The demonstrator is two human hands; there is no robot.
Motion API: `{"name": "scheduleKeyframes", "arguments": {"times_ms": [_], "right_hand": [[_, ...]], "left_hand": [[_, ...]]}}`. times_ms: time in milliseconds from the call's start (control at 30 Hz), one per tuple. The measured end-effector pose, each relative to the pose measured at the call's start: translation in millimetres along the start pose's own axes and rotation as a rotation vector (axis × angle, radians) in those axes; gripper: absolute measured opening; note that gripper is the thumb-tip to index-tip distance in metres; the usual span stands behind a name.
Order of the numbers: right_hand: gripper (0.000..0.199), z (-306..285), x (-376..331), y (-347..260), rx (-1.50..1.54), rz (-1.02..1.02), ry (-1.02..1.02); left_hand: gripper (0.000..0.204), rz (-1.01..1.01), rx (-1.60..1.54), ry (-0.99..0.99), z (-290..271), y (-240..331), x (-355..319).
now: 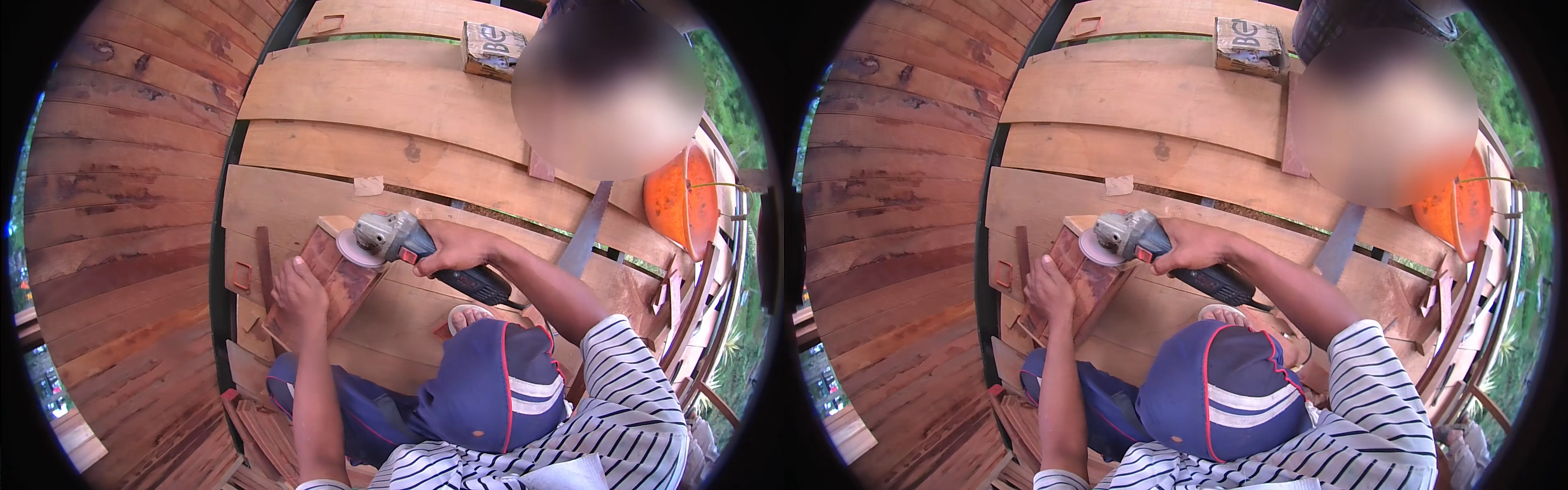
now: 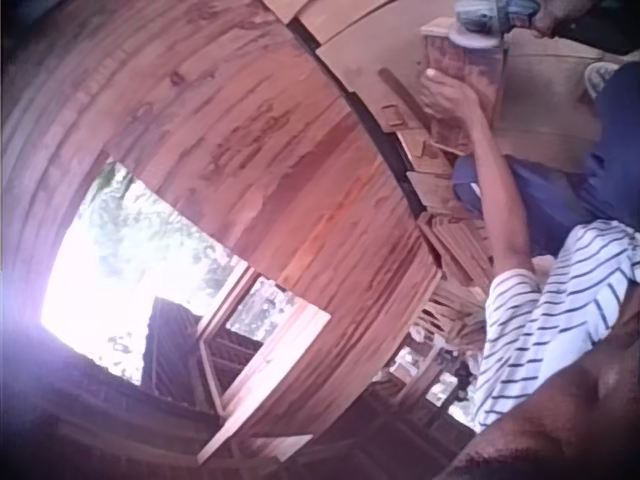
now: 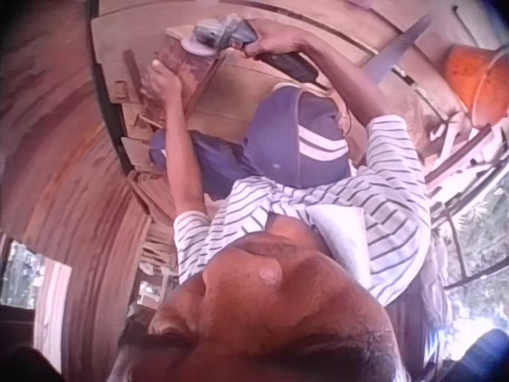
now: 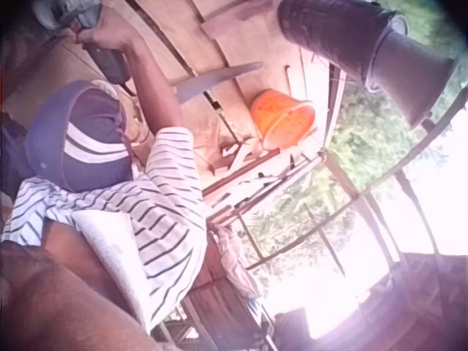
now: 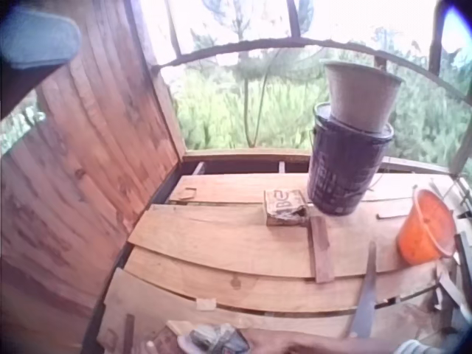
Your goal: The person assembles a small wooden box by nailing wooden planks together using a pneumatic nail gun. They then smooth the edges and surfaces of the assembled box using an angle grinder.
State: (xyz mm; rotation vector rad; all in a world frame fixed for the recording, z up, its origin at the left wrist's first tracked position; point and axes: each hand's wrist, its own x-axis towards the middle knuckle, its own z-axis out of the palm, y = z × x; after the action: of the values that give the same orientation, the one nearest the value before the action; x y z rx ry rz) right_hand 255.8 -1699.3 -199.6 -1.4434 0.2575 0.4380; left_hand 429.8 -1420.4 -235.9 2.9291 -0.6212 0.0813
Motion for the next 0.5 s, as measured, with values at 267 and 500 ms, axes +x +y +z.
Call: {"name": "scheduleKeyframes", "arguments": {"times_ms": [267,500], "right_hand": [[0.064,-17.1,56.4,-21.6,-0.301,-0.061,0.059],[0.061,1.5,-33.3,-15.0,-0.668,-0.028,0.145]], "left_hand": [[0.05,0.007,-0.028,0.004,-0.1,1.4,-1.4],[0.048,-0.026,-0.034,-0.018,-3.0,1.2,-1.0]]}}
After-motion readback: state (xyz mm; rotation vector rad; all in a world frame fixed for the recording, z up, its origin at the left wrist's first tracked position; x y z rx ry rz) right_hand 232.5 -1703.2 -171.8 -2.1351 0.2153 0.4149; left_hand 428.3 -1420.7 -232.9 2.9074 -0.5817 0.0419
